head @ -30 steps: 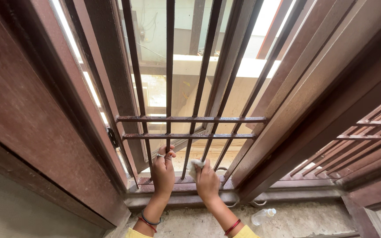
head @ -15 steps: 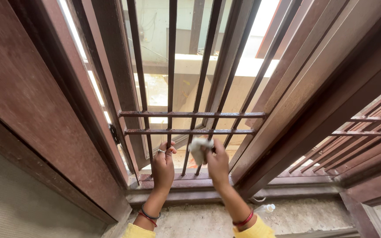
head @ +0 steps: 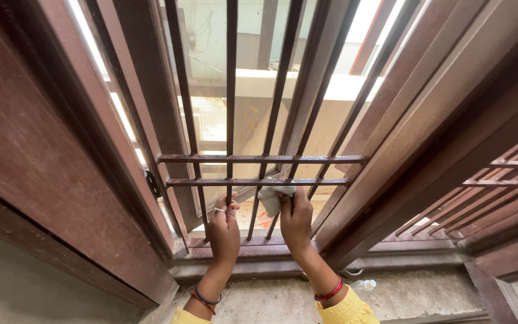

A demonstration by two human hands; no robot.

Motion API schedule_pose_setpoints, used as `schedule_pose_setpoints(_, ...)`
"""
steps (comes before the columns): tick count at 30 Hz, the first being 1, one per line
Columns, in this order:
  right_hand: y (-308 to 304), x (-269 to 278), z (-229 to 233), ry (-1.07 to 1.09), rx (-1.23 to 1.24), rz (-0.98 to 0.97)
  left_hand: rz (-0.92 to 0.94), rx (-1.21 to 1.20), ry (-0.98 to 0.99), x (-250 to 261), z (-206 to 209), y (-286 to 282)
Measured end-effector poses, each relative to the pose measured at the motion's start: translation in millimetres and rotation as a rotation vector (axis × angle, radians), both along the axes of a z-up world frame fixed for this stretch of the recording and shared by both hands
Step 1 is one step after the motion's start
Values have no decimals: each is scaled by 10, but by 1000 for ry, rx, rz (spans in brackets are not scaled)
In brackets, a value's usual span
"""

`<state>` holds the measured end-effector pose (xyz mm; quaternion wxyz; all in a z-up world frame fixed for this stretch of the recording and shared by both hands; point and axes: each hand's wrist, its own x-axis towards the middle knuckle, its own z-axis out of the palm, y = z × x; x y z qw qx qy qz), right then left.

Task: The person wipes a metal window grille with a white cloth, moving methodically across horizontal and vertical bars. The hands remain in frame throughout, and the cloth is used to rub the surface of the grille.

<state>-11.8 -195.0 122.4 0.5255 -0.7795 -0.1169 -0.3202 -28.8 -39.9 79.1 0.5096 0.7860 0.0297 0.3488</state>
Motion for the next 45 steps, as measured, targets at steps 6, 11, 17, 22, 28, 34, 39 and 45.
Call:
schedule_pose_setpoints(6, -14, -2, -469, 113, -139, -84, -72, -102, -246, -168, -144, -272)
schedule_pose_setpoints(11, -68, -116, -848, 201, -219, -140, -332, 380, -289, -242, -58, -327)
schedule_pose_setpoints(17, -154, -268, -1034, 280, -294, -126, -363, 394, 239, -322, -73, -451)
schedule_pose_setpoints(22, -288, -516, -957, 290, -337, -75, -376, 474, 283, -398, -313, -400)
schedule_pose_setpoints(28, -162, -798, -559, 543, 77, 96, -416, 124, 129, -560, -273, -246)
schedule_pose_setpoints(34, -11, -929, -188, 233, 72, 205, -148, -370, 13, -577, -34, -144)
schedule_pose_setpoints(39, 52, -988, -83, 195, 38, 227, 61, 33, -327, -408, 273, -150)
schedule_pose_setpoints(45, -51, -900, -62, 130, 25, 170, -164, 15, -323, -401, 470, -294)
